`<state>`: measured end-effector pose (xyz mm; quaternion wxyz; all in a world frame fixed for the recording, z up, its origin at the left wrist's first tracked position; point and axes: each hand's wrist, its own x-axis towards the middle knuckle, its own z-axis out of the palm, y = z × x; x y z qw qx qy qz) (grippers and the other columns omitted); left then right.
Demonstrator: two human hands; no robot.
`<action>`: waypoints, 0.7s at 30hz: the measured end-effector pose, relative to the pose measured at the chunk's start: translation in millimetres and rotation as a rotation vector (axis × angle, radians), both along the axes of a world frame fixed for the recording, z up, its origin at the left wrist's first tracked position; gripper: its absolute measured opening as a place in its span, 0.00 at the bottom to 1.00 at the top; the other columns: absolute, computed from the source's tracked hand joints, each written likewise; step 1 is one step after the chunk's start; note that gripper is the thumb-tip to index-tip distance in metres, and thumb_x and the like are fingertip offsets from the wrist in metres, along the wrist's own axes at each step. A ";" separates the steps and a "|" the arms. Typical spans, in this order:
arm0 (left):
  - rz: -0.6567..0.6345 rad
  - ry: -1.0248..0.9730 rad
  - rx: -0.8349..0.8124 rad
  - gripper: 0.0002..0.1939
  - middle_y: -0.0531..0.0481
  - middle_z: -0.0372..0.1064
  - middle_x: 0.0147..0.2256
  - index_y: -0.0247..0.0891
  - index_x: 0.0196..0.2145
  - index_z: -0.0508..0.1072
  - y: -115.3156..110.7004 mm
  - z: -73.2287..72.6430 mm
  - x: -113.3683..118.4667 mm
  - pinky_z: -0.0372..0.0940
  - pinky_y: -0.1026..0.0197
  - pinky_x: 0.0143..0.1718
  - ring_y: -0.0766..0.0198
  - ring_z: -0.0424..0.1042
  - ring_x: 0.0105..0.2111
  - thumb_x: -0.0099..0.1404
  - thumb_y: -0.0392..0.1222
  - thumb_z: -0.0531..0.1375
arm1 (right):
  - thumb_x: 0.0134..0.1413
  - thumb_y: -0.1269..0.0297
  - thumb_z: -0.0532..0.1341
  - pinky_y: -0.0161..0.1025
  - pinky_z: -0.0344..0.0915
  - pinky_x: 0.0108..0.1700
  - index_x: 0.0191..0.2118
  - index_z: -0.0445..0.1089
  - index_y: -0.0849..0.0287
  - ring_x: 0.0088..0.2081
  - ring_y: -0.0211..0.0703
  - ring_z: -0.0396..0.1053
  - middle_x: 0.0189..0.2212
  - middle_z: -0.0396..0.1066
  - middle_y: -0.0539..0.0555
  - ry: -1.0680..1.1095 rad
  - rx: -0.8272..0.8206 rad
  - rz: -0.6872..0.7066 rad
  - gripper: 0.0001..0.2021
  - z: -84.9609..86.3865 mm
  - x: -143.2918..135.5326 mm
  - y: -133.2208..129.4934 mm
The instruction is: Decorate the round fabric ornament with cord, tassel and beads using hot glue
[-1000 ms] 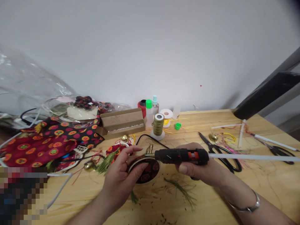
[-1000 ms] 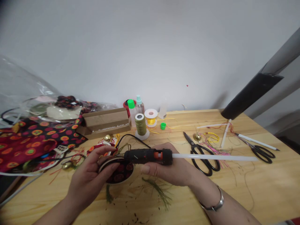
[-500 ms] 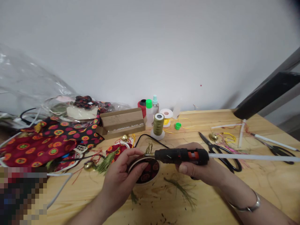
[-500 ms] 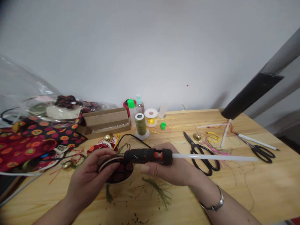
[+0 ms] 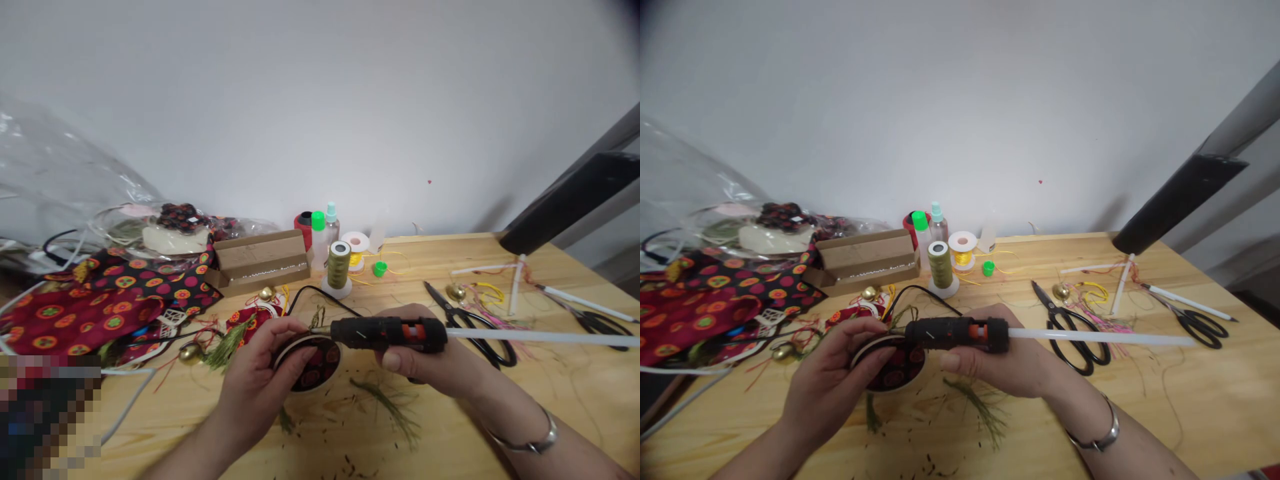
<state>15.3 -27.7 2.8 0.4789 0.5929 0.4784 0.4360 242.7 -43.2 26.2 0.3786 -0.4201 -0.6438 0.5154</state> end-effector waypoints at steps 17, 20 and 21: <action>-0.062 0.051 0.071 0.07 0.54 0.78 0.31 0.42 0.37 0.70 7.1 -7.2 -8.5 0.71 0.66 0.32 0.64 0.77 0.31 0.58 0.38 0.61 | 0.50 0.45 0.63 0.31 0.47 0.22 0.25 0.66 0.62 0.22 0.32 0.50 0.19 0.55 0.45 0.006 0.008 0.023 0.22 0.1 0.5 0.0; -0.085 0.061 0.106 0.07 0.54 0.77 0.30 0.42 0.37 0.70 7.7 -7.7 -9.7 0.71 0.67 0.32 0.65 0.77 0.30 0.58 0.36 0.61 | 0.50 0.45 0.63 0.31 0.46 0.21 0.25 0.67 0.63 0.22 0.31 0.50 0.19 0.55 0.45 -0.003 0.007 0.014 0.22 0.7 0.3 0.1; -0.088 0.061 0.111 0.07 0.54 0.77 0.30 0.42 0.36 0.70 7.5 -7.4 -9.6 0.71 0.67 0.32 0.65 0.77 0.30 0.58 0.36 0.61 | 0.50 0.45 0.63 0.31 0.46 0.21 0.26 0.68 0.63 0.22 0.31 0.50 0.19 0.55 0.45 -0.003 0.008 0.012 0.22 0.8 0.3 0.2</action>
